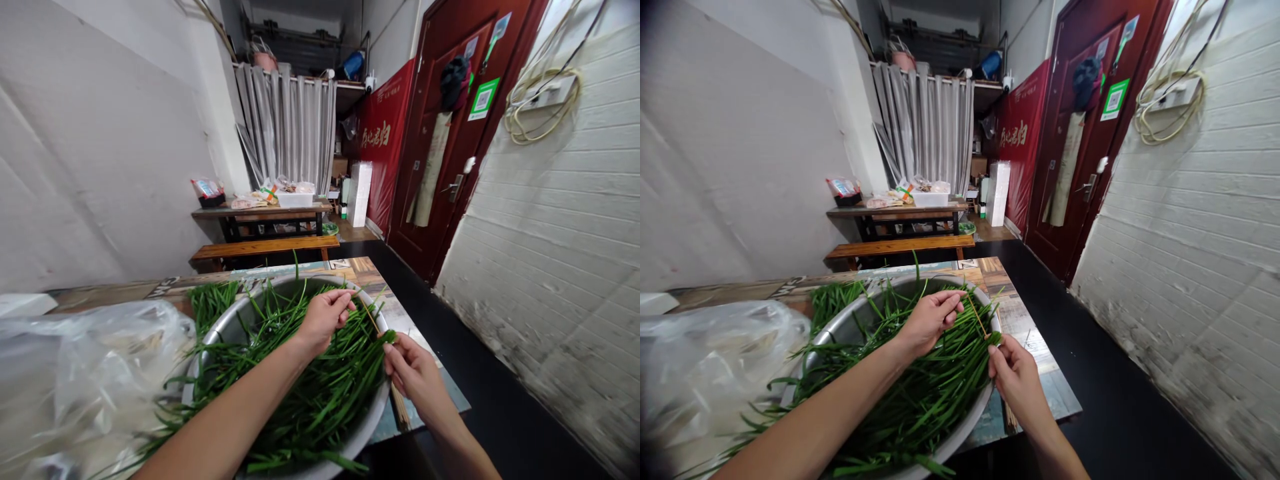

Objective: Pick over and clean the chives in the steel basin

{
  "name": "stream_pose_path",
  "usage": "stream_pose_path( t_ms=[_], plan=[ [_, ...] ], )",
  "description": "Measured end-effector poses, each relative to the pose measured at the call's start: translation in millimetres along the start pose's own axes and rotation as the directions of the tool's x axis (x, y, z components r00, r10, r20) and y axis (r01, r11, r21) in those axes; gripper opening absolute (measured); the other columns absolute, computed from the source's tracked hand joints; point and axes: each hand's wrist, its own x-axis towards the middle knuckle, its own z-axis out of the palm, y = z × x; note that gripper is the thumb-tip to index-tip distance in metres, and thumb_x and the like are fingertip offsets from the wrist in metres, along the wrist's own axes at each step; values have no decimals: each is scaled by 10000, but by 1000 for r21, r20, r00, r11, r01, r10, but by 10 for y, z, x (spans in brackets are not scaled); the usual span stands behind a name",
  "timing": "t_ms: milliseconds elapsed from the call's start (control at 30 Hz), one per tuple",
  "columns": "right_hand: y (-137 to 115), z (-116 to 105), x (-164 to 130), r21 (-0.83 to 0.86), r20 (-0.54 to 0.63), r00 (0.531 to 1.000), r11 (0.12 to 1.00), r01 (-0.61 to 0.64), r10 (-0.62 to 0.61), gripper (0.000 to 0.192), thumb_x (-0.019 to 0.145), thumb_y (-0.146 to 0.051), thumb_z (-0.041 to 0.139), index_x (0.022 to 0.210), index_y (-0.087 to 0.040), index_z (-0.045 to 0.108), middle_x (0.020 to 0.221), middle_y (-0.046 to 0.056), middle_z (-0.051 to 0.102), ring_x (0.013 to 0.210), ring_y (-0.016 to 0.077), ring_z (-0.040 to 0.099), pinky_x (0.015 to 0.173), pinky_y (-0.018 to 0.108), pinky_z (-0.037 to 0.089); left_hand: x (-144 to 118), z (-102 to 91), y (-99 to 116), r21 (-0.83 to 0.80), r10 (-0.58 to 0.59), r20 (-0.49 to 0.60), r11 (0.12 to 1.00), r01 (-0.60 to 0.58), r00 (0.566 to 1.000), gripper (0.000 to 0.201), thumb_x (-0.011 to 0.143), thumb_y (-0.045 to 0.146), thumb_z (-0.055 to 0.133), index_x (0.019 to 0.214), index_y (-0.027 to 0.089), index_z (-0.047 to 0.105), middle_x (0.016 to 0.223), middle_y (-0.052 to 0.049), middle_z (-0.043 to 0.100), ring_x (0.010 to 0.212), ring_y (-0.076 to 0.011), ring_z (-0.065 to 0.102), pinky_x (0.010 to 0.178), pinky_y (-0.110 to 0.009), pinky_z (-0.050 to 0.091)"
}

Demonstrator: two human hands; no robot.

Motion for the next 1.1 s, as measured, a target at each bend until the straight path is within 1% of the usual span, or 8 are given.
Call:
stream_pose_path(
  t_ms=[233,333,600,667,800,933,1033,1100],
  plan=[
    [6,-16,14,8,7,1000,1000,-2,2,247,779,-408,583,815,-174,513,484,-85,440,284,13,269,286,142,168,-5,7,-4,29,-6,-6,1000,6,1000,357,666,319,669,922,80,601,638,6,521,415,-12,348,378,-159,162],
    [10,-24,17,20,15,1000,1000,-10,10,237,788,-395,575,836,-170,522,490,-84,452,274,8,264,277,140,161,-2,1,-21,47,-10,-3,999,10,1000,346,692,305,641,955,88,584,636,14,511,405,-9,330,378,-160,163],
    [26,-49,32,51,32,999,999,-12,11,230,792,-388,570,749,-175,495,498,-83,466,263,-3,252,269,135,136,2,2,-38,46,-48,24,998,47,999,385,718,329,613,1029,108,566,641,28,475,386,-2,288,376,-167,144],
    [27,-52,34,52,37,999,999,-16,14,231,794,-386,567,739,-177,486,494,-85,463,262,-1,255,269,135,141,-6,16,-30,44,-46,31,998,45,998,398,707,336,630,1026,106,572,614,43,444,383,2,259,376,-170,131],
    [31,-57,34,42,42,999,999,-15,14,231,795,-386,565,743,-178,479,503,-86,463,265,-1,252,271,137,139,-16,32,-18,42,-25,53,999,23,998,356,683,343,661,929,93,605,586,54,413,384,7,229,377,-175,115],
    [29,-54,40,40,43,999,999,-16,15,236,794,-396,563,766,-173,489,507,-84,461,270,1,248,277,141,133,-9,25,-24,51,-18,50,999,16,999,305,682,369,657,793,90,611,614,27,475,370,12,236,374,-181,108],
    [21,-51,38,38,43,999,999,-19,17,241,794,-403,561,775,-172,494,501,-84,458,271,5,248,282,146,133,-7,17,-36,58,-26,71,998,22,997,301,686,379,650,675,84,591,717,-13,546,366,27,213,376,-184,96],
    [16,-51,32,35,46,999,999,-19,17,244,793,-408,562,772,-174,497,500,-83,459,270,7,248,284,150,133,-7,14,-41,61,-37,79,998,32,996,307,696,382,638,648,85,581,745,-22,561,366,28,207,375,-187,95]
  ],
)
